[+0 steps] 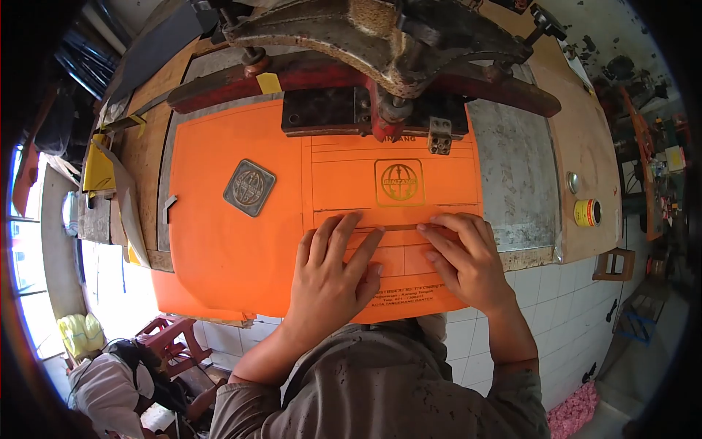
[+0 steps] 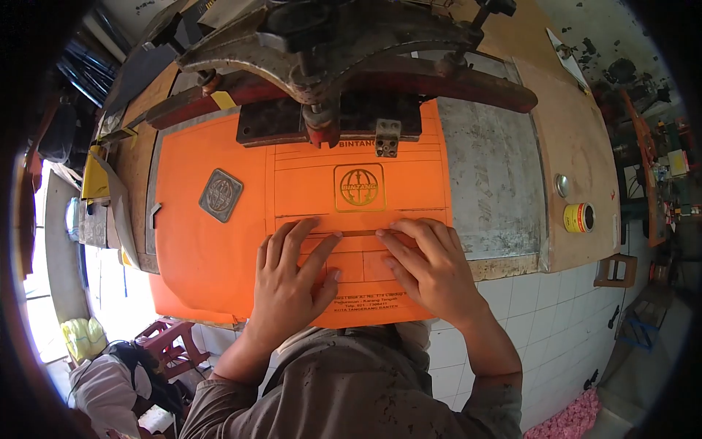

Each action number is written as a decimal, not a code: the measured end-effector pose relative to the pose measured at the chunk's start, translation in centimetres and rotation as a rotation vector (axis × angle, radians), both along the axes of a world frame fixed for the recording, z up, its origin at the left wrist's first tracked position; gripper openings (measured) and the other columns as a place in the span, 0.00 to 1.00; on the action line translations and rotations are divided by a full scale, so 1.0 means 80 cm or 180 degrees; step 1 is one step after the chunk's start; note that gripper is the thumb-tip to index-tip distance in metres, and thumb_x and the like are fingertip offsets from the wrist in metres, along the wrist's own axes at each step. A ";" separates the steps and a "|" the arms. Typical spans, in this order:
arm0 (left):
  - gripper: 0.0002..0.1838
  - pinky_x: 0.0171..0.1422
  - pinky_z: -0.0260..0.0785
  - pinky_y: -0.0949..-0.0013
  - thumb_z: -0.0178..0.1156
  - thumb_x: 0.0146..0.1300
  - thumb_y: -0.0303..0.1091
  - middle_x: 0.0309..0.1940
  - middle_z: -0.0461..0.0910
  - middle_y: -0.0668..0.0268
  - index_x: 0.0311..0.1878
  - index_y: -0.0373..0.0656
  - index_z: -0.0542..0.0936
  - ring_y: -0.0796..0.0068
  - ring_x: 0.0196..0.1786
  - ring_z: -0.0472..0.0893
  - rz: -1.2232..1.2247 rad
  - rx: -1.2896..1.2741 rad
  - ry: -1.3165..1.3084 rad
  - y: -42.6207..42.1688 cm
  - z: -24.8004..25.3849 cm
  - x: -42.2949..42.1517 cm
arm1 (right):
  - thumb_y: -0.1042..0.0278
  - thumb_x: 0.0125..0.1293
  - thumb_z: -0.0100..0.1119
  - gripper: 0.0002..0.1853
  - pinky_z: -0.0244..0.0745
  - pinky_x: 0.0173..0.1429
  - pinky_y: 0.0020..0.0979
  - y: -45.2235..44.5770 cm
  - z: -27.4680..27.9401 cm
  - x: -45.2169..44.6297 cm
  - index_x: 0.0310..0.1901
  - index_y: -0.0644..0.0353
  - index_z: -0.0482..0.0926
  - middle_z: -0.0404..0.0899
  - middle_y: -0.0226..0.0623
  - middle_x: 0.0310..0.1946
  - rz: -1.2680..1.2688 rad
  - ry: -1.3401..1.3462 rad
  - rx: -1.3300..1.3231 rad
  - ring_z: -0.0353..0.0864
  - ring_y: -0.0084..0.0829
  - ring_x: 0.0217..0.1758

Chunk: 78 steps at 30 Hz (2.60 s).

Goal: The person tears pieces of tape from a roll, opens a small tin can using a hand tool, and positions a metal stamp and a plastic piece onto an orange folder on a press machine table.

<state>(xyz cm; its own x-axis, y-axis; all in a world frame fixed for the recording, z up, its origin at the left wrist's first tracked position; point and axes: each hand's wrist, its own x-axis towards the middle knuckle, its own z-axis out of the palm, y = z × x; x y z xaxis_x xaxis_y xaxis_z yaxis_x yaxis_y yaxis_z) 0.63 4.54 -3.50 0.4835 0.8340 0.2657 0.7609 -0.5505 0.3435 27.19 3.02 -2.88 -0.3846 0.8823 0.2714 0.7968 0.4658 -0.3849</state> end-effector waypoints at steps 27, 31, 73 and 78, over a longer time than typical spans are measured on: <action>0.28 0.73 0.69 0.47 0.70 0.67 0.39 0.71 0.75 0.54 0.70 0.49 0.84 0.49 0.71 0.75 -0.0009 0.0003 -0.0026 0.001 0.003 0.000 | 0.64 0.73 0.72 0.27 0.76 0.67 0.46 -0.003 -0.008 -0.007 0.73 0.55 0.84 0.79 0.35 0.65 -0.0020 -0.0091 0.0096 0.80 0.40 0.64; 0.28 0.74 0.68 0.46 0.72 0.65 0.38 0.71 0.76 0.55 0.70 0.51 0.85 0.47 0.72 0.75 -0.0009 -0.0071 -0.0100 0.002 0.002 -0.002 | 0.64 0.74 0.72 0.25 0.76 0.67 0.45 -0.003 -0.006 -0.006 0.71 0.55 0.85 0.80 0.35 0.65 0.0047 -0.0155 0.0169 0.80 0.40 0.64; 0.30 0.75 0.70 0.47 0.71 0.67 0.39 0.70 0.75 0.53 0.74 0.54 0.84 0.47 0.72 0.75 -0.0104 0.0046 0.0036 0.004 0.008 -0.003 | 0.65 0.74 0.70 0.23 0.75 0.68 0.45 -0.002 -0.007 -0.006 0.68 0.56 0.86 0.79 0.35 0.64 0.0012 0.0034 0.0110 0.79 0.41 0.64; 0.30 0.75 0.70 0.47 0.71 0.67 0.40 0.70 0.75 0.53 0.74 0.53 0.84 0.47 0.72 0.75 -0.0104 0.0032 0.0036 0.004 0.009 -0.002 | 0.65 0.74 0.70 0.22 0.75 0.69 0.46 -0.002 -0.007 -0.007 0.68 0.56 0.87 0.80 0.36 0.64 -0.0034 0.0074 0.0087 0.79 0.42 0.65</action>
<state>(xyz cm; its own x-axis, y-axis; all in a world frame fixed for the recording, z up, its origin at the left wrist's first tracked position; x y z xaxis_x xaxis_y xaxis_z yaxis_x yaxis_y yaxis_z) 0.44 4.88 -2.79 0.5134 0.8151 0.2684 0.7462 -0.5785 0.3294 26.59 2.84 -3.41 -0.3686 0.8784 0.3042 0.7928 0.4679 -0.3907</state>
